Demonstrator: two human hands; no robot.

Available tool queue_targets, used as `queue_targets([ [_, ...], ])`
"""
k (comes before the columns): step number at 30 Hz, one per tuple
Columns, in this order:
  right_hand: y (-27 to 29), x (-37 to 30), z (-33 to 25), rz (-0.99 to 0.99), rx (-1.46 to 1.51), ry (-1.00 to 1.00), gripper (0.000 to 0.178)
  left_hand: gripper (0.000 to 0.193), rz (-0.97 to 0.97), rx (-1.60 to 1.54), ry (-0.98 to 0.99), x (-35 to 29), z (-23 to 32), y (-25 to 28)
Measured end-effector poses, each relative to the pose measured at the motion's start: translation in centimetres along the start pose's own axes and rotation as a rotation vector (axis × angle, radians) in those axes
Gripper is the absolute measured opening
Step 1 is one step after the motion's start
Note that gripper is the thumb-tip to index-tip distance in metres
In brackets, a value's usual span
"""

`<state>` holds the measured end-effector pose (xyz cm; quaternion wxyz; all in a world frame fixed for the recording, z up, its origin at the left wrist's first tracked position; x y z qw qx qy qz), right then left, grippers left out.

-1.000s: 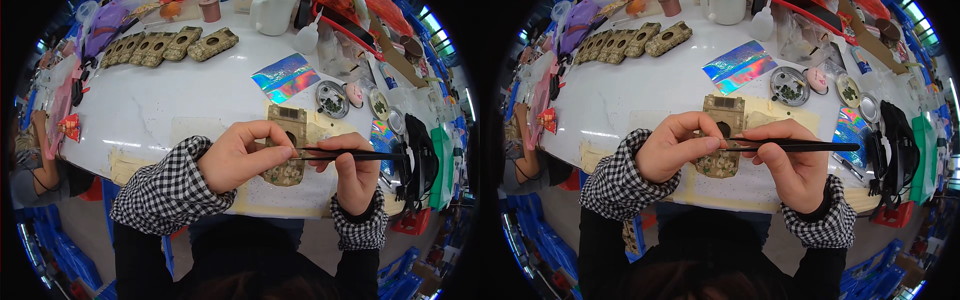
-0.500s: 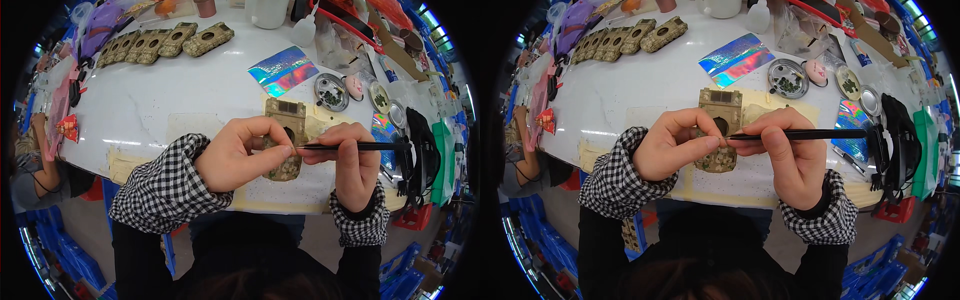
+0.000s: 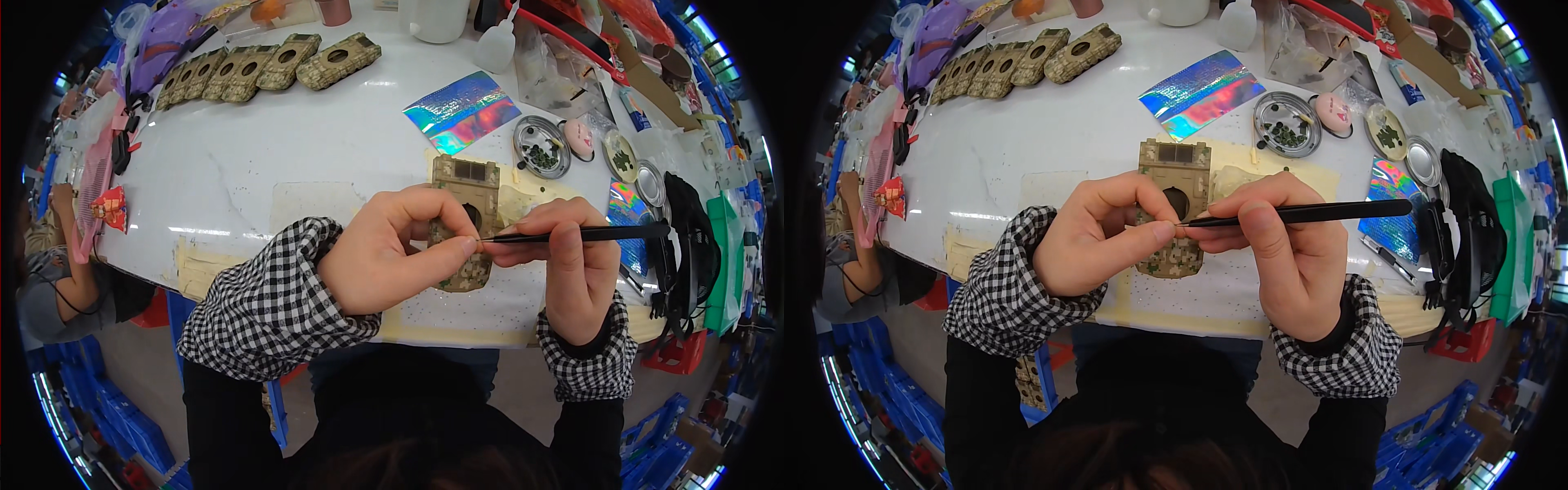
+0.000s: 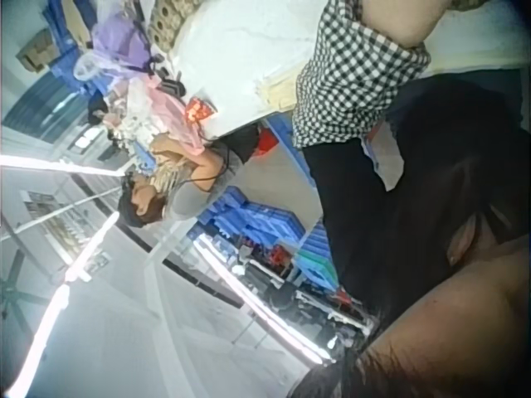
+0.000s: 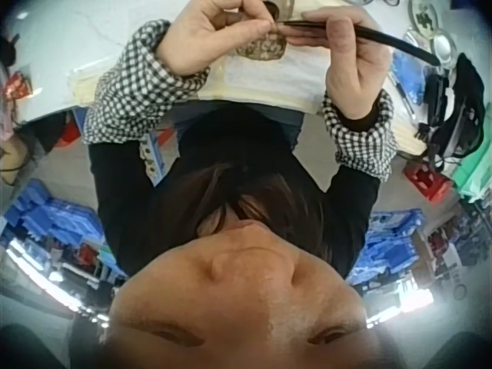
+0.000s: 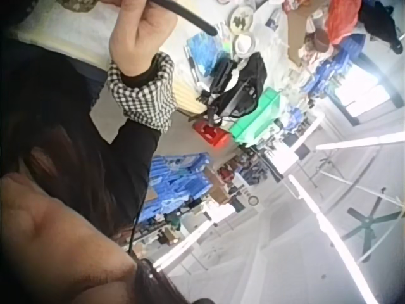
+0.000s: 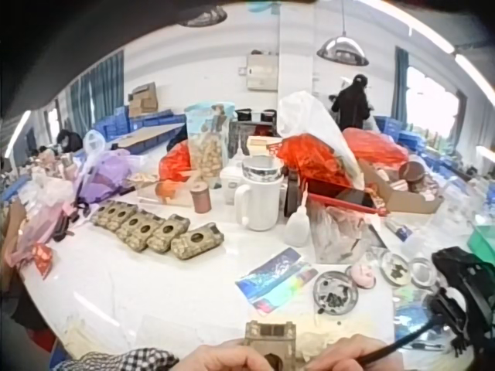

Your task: Apply adhesive or paint to toy tank hulls and attach small detailing parts using a brush and tweezers.

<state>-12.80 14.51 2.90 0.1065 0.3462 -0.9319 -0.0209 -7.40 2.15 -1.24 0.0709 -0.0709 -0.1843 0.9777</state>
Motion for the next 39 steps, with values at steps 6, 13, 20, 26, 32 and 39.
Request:
queue_targets([
  [6,0.02,0.05,0.04,0.0,0.001,-0.001,0.029,0.009,0.001,0.008,-0.031,0.08,0.09,-0.02],
  [13,0.01,0.05,-0.02,0.008,-0.008,-0.007,0.029,0.01,0.005,0.019,-0.041,0.04,0.12,-0.01],
  [20,0.01,0.06,-0.07,0.004,-0.012,0.012,0.029,0.01,0.005,0.003,-0.022,0.02,0.22,-0.08],
  [26,0.01,0.08,0.06,0.01,-0.007,-0.006,0.03,0.01,0.008,0.009,-0.022,0.05,0.07,0.02],
  [32,-0.22,0.18,-0.2,0.0,-0.118,0.015,0.036,0.01,0.01,0.024,-0.029,0.05,0.13,0.06],
  [39,-0.23,0.16,-0.21,-0.004,-0.112,0.026,0.035,0.01,0.011,0.002,-0.032,0.05,0.14,0.04],
])
Point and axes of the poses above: each hand's wrist, its own x-axis towards the middle knuckle, its own y-axis out of the back of the hand, z = x × y, the point moved 9 cm from there along x, towards the middle knuckle, and after that the axes turned 9 degrees about -x, right-handed, at the moved point
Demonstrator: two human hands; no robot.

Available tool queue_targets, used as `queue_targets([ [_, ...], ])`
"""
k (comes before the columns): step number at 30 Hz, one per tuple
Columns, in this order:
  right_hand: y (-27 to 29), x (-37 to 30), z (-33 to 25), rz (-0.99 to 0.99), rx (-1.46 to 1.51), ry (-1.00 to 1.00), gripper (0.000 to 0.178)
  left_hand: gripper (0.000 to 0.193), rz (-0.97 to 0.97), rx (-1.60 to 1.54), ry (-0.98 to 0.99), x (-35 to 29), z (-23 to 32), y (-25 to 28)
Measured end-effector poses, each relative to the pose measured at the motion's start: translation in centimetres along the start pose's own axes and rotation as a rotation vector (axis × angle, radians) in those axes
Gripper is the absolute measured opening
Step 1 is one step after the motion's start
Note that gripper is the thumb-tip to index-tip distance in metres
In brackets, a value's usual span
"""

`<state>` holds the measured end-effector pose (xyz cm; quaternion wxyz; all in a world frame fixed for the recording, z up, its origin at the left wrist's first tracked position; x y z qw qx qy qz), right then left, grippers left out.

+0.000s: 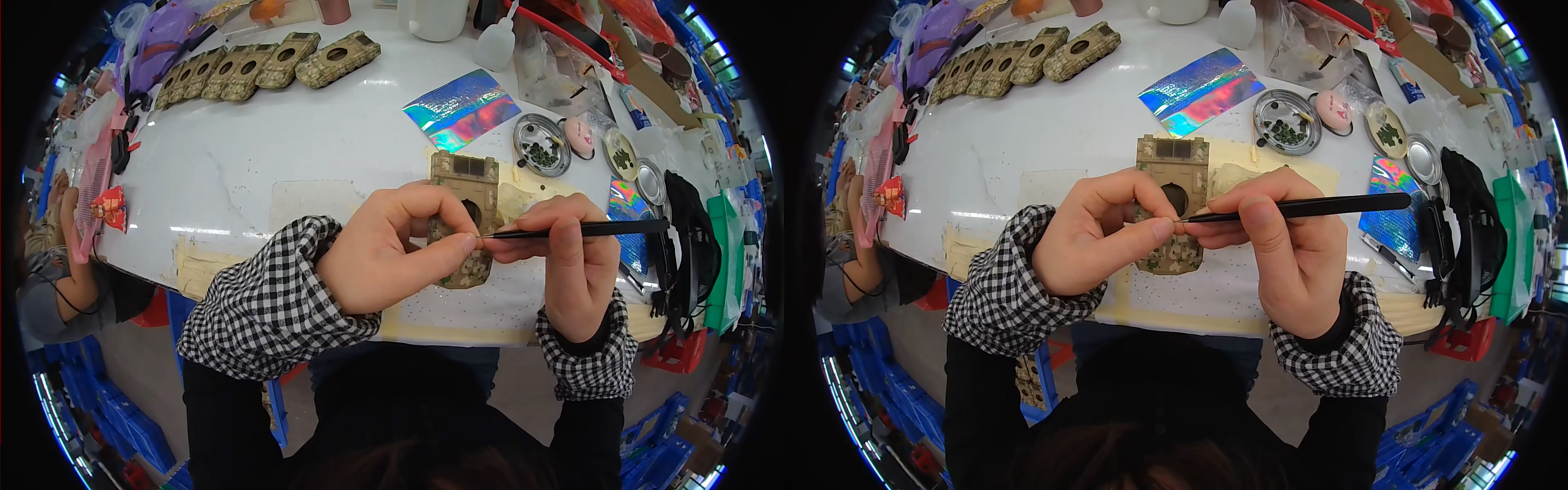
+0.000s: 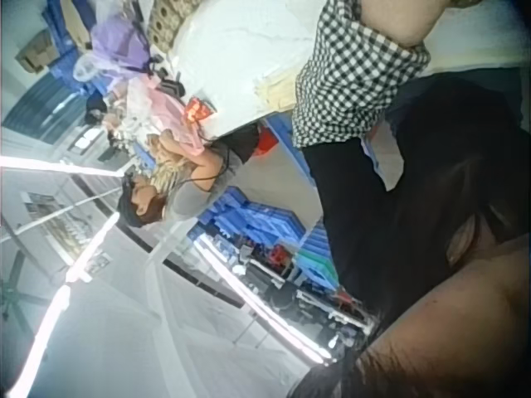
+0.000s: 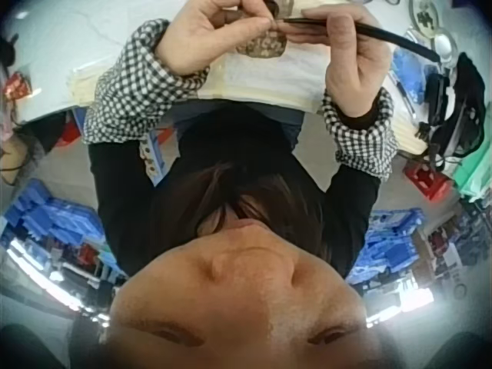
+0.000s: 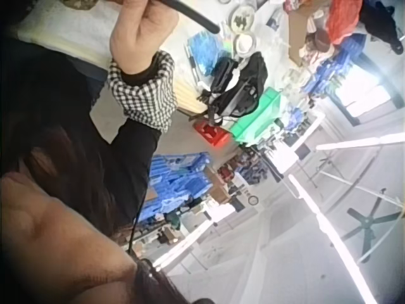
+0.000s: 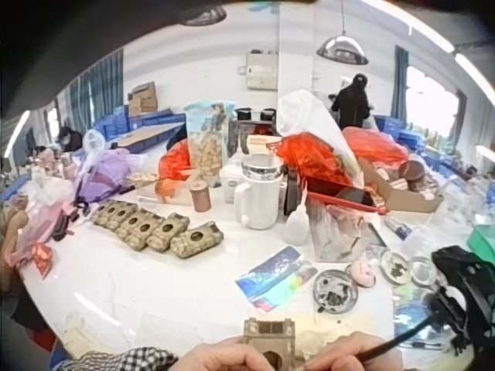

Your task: Apply adhesive or paint to toy tank hulls and attach small detailing parts using a brush and tweezers.

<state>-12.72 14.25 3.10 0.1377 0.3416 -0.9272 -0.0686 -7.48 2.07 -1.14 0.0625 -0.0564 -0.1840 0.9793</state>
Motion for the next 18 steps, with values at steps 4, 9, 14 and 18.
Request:
queue_targets([
  [4,0.0,0.0,0.0,0.003,0.0,-0.008,0.035,0.011,0.002,-0.009,0.012,0.0,0.0,0.0],
  [9,0.1,0.0,-0.1,0.02,0.025,0.014,0.033,0.012,-0.007,0.026,0.001,0.0,-0.2,0.1],
  [14,0.9,-0.2,-0.4,0.039,0.026,0.081,0.026,0.024,0.009,-0.098,0.021,0.2,0.0,0.3],
  [18,0.8,0.0,-1.7,0.011,-0.169,0.25,0.018,0.034,-0.002,-0.197,0.055,0.3,-0.4,0.3],
])
Point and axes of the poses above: each hand's wrist, its own x-axis towards the middle knuckle, its own y-axis out of the back of the hand, z = x × y, the point moved 9 cm from there along x, towards the middle knuckle, and after that the axes turned 9 degrees about -x, right-handed, at the moved point
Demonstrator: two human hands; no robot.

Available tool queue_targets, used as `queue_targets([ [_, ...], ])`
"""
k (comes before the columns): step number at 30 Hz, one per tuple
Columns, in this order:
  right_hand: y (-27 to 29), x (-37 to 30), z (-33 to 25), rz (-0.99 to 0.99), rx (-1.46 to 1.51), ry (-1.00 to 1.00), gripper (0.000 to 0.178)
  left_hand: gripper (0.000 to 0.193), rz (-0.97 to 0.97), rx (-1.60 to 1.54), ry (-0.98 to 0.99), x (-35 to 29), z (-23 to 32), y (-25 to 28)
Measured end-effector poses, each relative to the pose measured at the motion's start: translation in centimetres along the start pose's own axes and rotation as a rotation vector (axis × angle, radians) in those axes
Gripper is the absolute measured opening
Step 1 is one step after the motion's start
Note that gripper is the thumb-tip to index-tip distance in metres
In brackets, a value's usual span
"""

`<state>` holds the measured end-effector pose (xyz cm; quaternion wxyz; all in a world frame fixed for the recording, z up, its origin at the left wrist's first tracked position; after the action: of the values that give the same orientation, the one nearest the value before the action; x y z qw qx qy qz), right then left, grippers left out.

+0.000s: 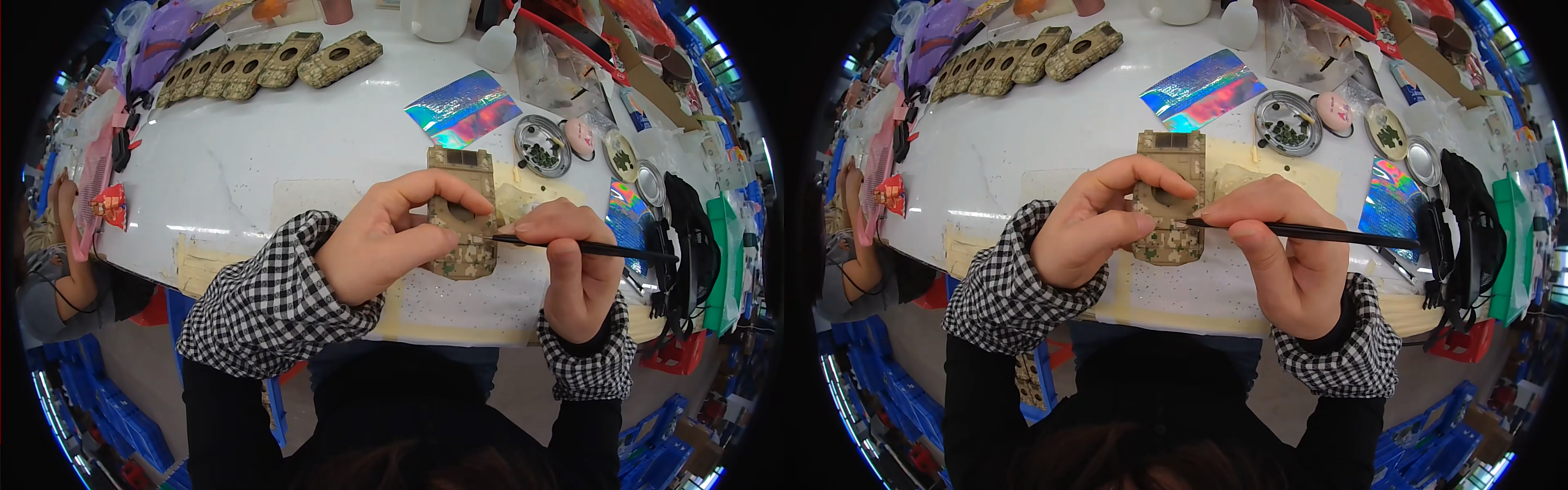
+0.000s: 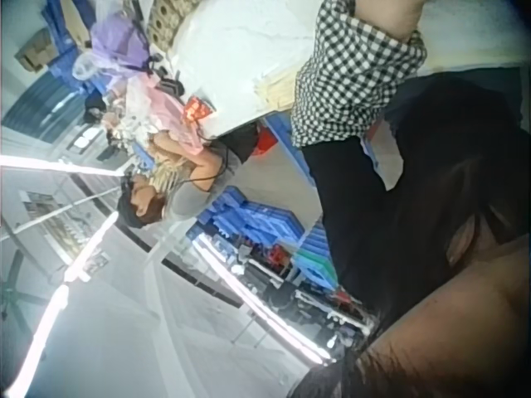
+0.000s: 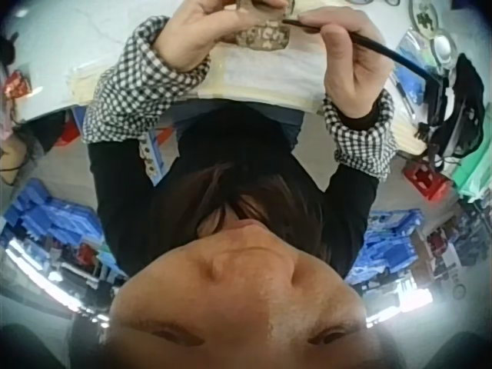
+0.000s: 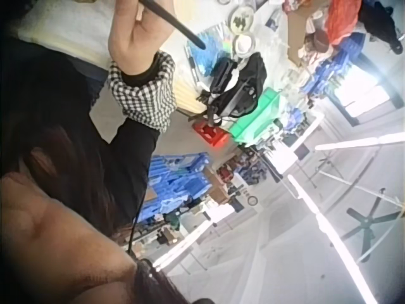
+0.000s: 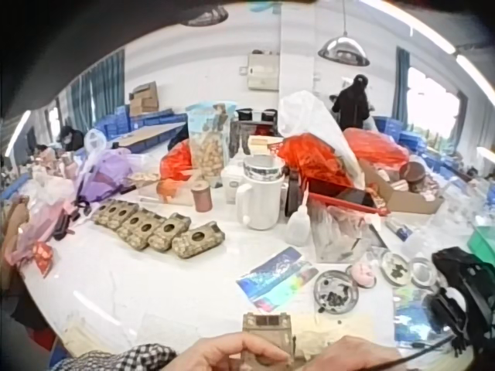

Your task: Apply adhesive or paint to toy tank hulls and attach small detailing parts using a brush and tweezers.

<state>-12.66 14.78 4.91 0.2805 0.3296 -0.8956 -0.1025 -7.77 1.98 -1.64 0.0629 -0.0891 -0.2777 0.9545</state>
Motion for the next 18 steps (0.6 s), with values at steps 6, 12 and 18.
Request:
queue_targets([
  [6,-0.62,0.35,-0.85,-0.103,-0.086,0.155,0.015,0.038,-0.003,-0.05,0.031,0.0,-0.17,0.06],
  [12,-0.95,0.33,-0.87,-0.108,-0.104,0.161,0.015,0.038,-0.016,-0.062,0.03,0.03,-0.4,0.14],
  [18,-1.0,0.28,-0.84,-0.108,-0.117,0.14,0.015,0.038,-0.007,-0.077,0.047,0.05,-0.38,0.06],
])
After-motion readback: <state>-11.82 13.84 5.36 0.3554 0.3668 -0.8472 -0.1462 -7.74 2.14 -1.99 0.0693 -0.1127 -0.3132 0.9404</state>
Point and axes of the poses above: each hand's wrist, its own x-axis towards the middle knuckle, its own y-axis out of the back of the hand, z = x × y, the point moved 9 cm from there along x, towards the middle knuckle, and after that the axes turned 9 degrees about -x, right-handed, at the moved point
